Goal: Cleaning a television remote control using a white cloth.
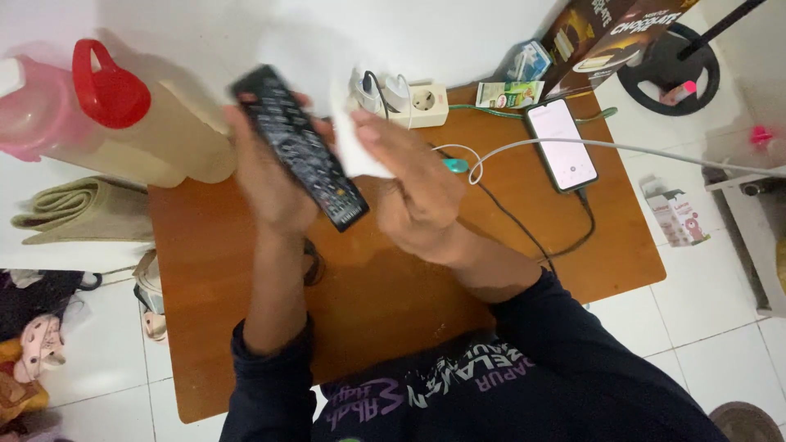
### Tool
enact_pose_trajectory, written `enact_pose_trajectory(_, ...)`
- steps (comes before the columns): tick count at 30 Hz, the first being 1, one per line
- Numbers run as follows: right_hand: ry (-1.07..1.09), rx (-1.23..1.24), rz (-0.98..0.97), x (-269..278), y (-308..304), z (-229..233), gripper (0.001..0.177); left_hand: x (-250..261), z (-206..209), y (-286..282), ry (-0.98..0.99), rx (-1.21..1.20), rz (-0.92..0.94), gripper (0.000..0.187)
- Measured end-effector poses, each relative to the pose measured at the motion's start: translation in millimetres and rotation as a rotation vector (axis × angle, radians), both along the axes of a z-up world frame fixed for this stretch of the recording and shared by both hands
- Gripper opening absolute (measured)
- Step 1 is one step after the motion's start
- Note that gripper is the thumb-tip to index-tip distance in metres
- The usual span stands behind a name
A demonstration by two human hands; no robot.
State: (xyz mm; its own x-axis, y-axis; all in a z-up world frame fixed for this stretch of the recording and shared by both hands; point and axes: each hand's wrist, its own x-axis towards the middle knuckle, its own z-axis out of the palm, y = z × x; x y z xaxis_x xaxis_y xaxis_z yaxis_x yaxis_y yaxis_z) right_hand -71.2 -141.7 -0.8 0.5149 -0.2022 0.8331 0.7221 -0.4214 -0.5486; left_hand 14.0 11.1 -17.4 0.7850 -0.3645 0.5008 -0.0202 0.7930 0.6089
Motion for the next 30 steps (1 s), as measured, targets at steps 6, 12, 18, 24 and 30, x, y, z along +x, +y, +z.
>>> enact_pose_trajectory(6,0.168,-0.383,-0.002,16,13,33,0.053,-22,-9,-39,0.110,0.341,0.257,0.048)
enact_pose_trajectory(12,0.208,-0.375,-0.029,36,-4,-9,0.049,3,-62,-26,0.089,0.697,0.215,0.052)
enact_pose_trajectory(18,0.224,-0.194,-0.019,31,-10,14,0.025,-21,9,-28,-0.150,0.634,0.298,0.059)
enact_pose_trajectory(24,0.284,-0.150,-0.100,35,-23,19,0.024,-27,25,-18,0.020,0.628,0.157,0.069)
enact_pose_trajectory(30,0.271,-0.102,0.005,25,-19,32,0.022,-28,29,-8,0.004,0.671,0.108,0.066)
